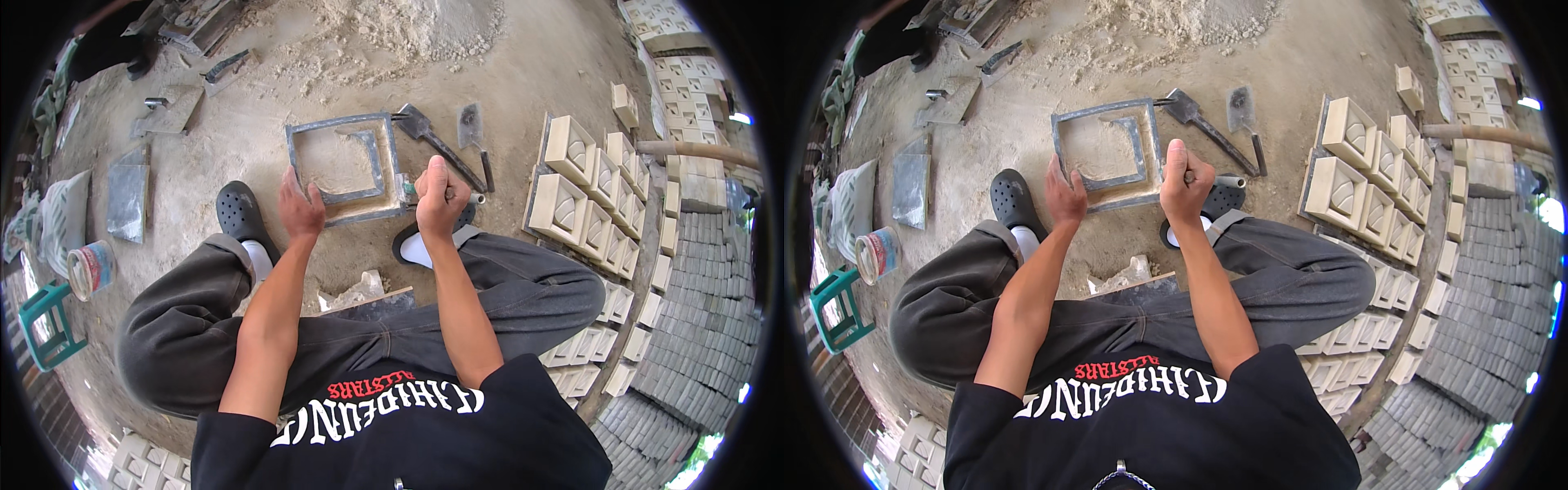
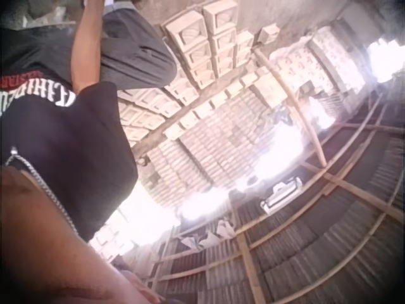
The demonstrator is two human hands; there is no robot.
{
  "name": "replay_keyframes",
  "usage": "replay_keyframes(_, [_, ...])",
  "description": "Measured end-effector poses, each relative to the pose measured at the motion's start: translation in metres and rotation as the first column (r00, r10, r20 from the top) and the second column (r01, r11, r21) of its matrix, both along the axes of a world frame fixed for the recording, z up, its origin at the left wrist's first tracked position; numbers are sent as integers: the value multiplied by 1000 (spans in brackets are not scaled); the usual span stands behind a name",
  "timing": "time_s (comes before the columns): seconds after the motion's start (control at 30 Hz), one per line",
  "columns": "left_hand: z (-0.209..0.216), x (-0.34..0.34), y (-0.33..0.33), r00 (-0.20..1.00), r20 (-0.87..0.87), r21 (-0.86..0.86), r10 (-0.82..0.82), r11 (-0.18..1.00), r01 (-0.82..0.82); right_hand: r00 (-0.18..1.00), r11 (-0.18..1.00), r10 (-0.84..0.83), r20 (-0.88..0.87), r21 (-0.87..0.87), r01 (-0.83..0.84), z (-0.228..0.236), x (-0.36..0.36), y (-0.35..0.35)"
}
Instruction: The person fills a metal mold with concrete mixture using a trowel and then levels and compacts the material by striking it with the trowel handle.
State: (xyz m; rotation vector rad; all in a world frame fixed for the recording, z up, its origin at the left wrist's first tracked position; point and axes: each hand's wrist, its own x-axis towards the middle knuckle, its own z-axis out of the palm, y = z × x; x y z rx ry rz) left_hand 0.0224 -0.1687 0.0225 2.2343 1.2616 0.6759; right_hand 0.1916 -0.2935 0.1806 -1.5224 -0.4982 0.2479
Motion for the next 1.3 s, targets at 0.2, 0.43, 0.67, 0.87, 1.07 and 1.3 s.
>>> replay_keyframes(0.2, [-2, -1, -1, 1000, 23, 5, -4, 1000, 4, 996, 1000, 8, -92, 8, -8, 14, 16, 24])
replay_keyframes(0.43, [-3, 4, -2, 999, 49, -35, 1, 999, 0, 1000, 994, 31, 4, -102, -31, -1, 31, 39])
replay_keyframes(0.67, [-3, 4, -2, 1000, 22, -35, -3, 999, 4, 1000, 998, -23, 1, -60, 23, -18, 37, 46])
replay_keyframes(0.87, [2, 2, -1, 1000, -26, -27, -6, 1000, 6, 998, 998, -66, -25, 5, 66, -4, 40, 45])
replay_keyframes(1.07, [-1, -2, 3, 1000, -21, -1, 10, 1000, -10, 997, 997, -74, -2, 12, 74, 12, 42, 49])
replay_keyframes(1.3, [4, 0, 0, 1000, -11, -3, -1, 1000, 1, 993, 998, -50, -108, -42, 46, 6, 45, 56])
